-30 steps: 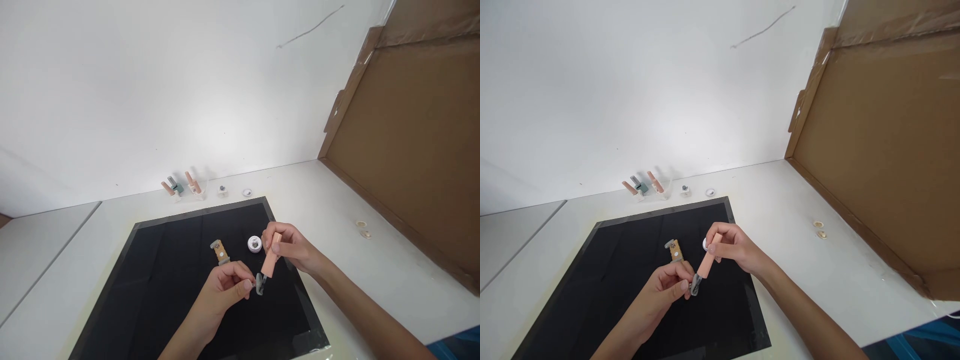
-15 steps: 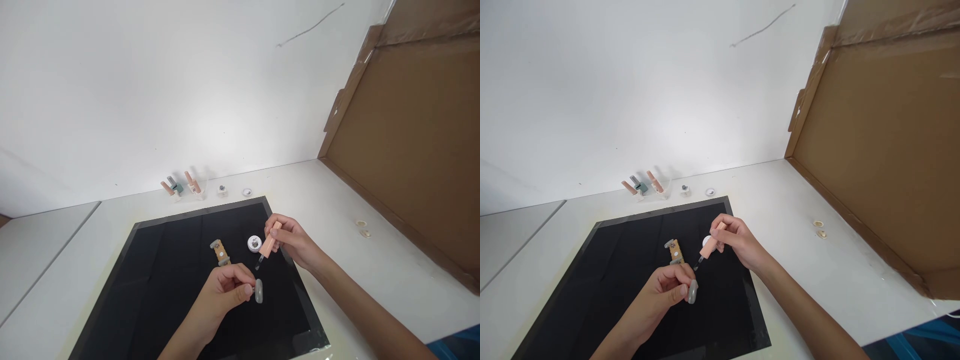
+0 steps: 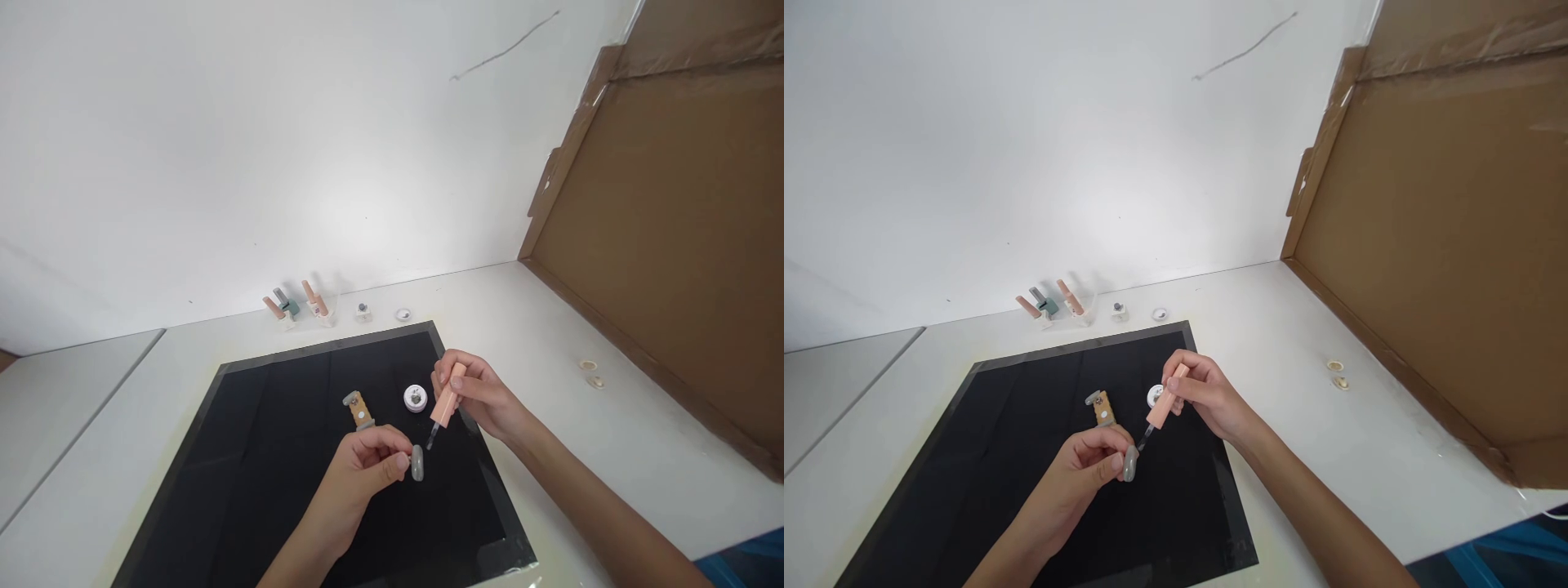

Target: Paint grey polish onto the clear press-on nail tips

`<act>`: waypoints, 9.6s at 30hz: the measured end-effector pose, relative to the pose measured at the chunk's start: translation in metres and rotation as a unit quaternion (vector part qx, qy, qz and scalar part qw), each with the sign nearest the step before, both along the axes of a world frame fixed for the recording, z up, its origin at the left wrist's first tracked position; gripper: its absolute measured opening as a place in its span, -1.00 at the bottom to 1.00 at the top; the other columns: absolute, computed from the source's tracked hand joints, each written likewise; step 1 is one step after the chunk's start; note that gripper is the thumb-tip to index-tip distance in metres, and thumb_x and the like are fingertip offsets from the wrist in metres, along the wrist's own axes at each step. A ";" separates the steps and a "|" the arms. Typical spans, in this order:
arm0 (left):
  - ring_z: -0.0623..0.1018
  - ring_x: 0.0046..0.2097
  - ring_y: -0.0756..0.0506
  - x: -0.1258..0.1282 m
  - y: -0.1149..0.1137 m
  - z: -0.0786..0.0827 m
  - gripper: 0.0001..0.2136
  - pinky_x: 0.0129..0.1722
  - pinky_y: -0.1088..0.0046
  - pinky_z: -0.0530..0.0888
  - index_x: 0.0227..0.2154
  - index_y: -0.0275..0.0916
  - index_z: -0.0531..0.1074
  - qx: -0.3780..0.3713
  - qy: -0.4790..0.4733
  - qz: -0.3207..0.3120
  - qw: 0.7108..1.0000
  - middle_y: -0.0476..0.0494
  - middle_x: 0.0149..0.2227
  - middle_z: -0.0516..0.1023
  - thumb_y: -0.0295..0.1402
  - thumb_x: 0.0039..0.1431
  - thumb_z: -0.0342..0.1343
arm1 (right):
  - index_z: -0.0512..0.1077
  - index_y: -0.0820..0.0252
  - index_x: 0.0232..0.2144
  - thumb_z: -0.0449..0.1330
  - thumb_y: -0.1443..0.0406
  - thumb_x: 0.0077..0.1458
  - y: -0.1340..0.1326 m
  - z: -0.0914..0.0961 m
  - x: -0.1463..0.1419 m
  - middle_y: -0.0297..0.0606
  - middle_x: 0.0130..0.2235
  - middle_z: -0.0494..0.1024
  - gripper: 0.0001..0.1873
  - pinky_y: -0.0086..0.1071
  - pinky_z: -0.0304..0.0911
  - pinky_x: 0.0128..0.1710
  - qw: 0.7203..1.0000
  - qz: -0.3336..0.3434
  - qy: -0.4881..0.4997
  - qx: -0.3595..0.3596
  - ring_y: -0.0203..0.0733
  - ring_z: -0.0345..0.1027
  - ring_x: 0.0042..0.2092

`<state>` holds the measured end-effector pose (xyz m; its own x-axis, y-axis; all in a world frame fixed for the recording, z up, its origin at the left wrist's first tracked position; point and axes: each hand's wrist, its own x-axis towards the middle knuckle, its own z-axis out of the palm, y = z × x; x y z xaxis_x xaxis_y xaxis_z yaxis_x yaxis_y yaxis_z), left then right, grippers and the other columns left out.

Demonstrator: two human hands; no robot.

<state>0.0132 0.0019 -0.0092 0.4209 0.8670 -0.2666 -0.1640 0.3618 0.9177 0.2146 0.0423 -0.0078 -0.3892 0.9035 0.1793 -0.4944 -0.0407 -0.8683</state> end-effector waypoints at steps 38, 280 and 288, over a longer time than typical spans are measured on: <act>0.45 -0.37 0.04 0.000 0.002 0.002 -0.81 -0.32 0.56 0.37 -0.48 -0.25 0.47 -0.102 -0.104 0.086 0.986 0.01 -0.48 0.48 -0.49 -0.21 0.36 | 0.39 0.22 -0.49 0.23 0.29 0.02 0.003 0.001 0.000 -0.42 -0.60 0.26 -0.87 -0.48 0.08 -0.57 0.996 -0.065 0.037 -0.049 -0.38 0.11 -0.57; 0.32 -0.45 0.05 0.002 -0.003 0.007 -0.89 -0.44 0.52 0.23 -0.53 -0.26 0.57 -0.005 -0.049 -0.059 0.997 -0.01 -0.48 0.36 -0.33 -0.13 0.33 | 0.36 0.22 -0.48 0.27 0.22 0.01 -0.002 0.002 -0.001 -0.40 -0.57 0.29 -0.80 -0.45 0.04 -0.54 1.000 -0.001 -0.016 0.001 -0.35 0.15 -0.54; 0.32 -0.45 0.06 0.001 -0.002 0.007 -0.91 -0.43 0.53 0.23 -0.53 -0.25 0.57 -0.005 -0.048 -0.060 0.997 -0.01 -0.48 0.35 -0.34 -0.11 0.32 | 0.39 0.24 -0.50 0.30 0.23 -0.04 -0.001 0.004 -0.002 -0.41 -0.54 0.28 -0.80 -0.47 0.06 -0.54 0.999 0.038 -0.017 0.016 -0.37 0.16 -0.53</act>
<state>0.0143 0.0001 -0.0027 0.5463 0.8060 -0.2279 -0.2056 0.3928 0.8963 0.2124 0.0408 -0.0043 -0.4624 0.8653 0.1937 -0.4618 -0.0486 -0.8856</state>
